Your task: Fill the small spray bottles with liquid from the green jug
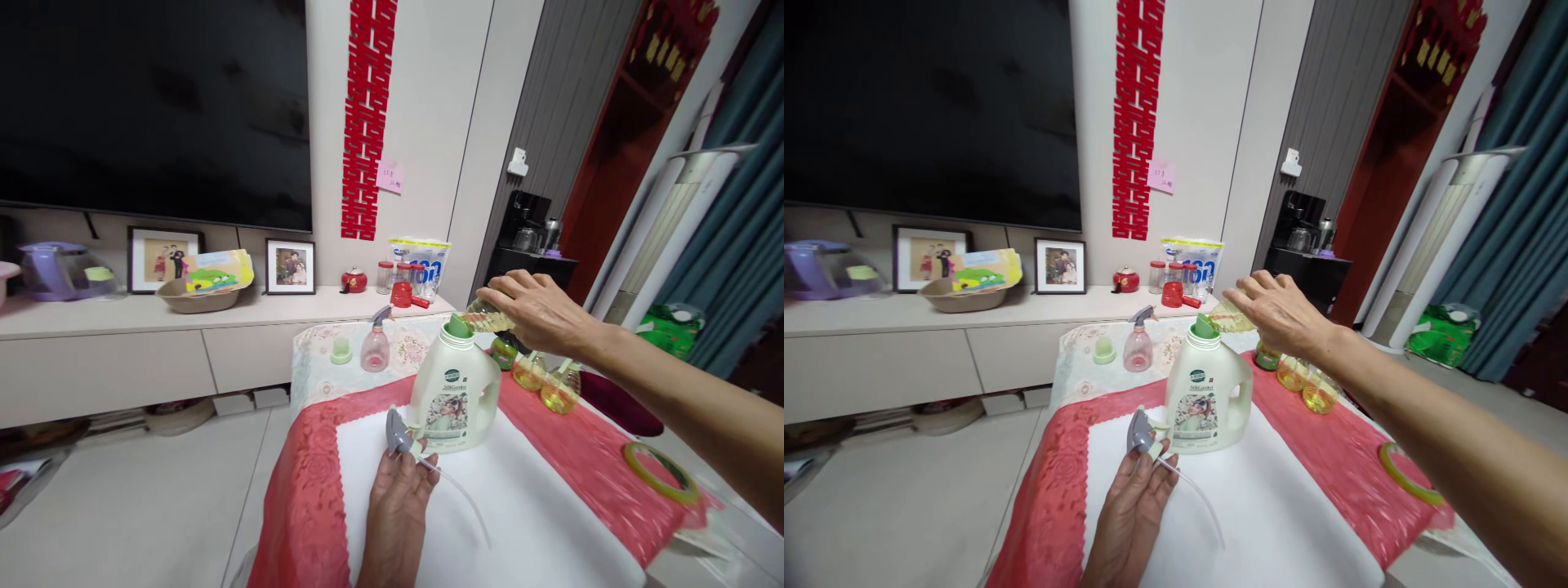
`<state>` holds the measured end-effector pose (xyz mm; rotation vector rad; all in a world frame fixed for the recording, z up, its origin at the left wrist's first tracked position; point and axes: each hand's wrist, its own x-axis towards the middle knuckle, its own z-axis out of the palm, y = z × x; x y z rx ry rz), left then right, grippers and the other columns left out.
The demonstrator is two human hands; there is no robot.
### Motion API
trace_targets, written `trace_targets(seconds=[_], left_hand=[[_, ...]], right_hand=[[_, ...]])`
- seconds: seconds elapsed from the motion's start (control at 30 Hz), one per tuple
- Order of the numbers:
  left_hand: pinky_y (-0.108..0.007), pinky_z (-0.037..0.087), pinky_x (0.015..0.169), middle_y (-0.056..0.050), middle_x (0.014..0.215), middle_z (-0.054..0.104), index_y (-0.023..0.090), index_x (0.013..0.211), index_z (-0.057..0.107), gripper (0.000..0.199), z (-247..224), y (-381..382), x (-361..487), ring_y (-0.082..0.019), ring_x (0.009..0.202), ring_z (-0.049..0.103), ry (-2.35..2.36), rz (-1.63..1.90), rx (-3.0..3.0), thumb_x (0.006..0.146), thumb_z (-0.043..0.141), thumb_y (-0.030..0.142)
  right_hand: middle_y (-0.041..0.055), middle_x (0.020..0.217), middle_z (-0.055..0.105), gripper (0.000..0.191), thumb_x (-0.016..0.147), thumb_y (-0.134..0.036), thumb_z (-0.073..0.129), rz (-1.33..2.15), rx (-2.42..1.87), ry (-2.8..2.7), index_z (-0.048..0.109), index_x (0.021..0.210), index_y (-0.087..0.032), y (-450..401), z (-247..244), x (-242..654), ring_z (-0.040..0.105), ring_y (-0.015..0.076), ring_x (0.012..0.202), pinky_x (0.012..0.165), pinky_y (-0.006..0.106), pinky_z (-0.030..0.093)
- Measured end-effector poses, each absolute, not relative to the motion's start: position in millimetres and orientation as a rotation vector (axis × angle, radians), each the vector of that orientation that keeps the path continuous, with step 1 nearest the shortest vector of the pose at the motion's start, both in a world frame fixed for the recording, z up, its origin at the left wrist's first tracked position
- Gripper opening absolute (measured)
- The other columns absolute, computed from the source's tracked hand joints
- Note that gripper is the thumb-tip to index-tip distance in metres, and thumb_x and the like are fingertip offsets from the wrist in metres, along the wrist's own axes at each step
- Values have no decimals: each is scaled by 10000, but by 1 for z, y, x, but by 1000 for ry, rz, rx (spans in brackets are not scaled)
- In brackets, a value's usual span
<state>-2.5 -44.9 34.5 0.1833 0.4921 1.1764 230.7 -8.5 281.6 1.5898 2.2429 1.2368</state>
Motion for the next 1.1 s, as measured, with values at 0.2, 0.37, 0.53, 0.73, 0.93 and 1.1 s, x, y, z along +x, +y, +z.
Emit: trace_targets(seconds=[0.2,0.37,0.53,0.73,0.93,1.1], left_hand=[[-344,556,810,-62,1004,712,195,983,730,514,35,-44,-2,-199,854,703,487,1176,169,540,974,288],[-346,557,811,-61,993,717,196,972,736,512,37,-45,-3,-204,859,703,484,1171,163,531,979,287],[-350,560,811,-61,999,721,199,979,741,526,37,-45,-4,-210,861,705,485,1170,151,521,984,286],[-346,560,817,-53,979,724,199,965,743,514,35,-45,-4,-207,860,706,477,1171,137,517,985,275],[-348,565,810,-52,980,729,196,926,732,509,38,-45,-5,-211,855,713,489,1166,132,494,993,267],[-344,566,800,-55,970,735,193,928,729,520,39,-45,-5,-209,843,718,499,1166,132,489,994,279]], right_hand=[[87,1347,520,534,873,-51,451,1312,1487,2205,485,1372,-237,-8,288,223,437,269,1206,829,369,325],[102,1386,495,554,865,-41,475,1336,1425,2219,485,1388,-221,-6,292,221,408,292,1255,865,376,319],[102,1380,497,572,840,-9,490,1362,1354,2245,501,1371,-221,-5,298,216,402,289,1268,911,382,313],[113,1355,501,483,879,-49,498,1439,1266,2153,519,1333,-212,-4,303,208,404,296,1263,917,419,335],[110,1382,481,381,963,-94,452,1517,1203,2127,541,1311,-219,-5,304,205,396,293,1289,941,442,363],[118,1388,474,334,1005,-142,419,1556,1197,2111,554,1302,-213,-7,302,203,376,308,1316,967,480,366]])
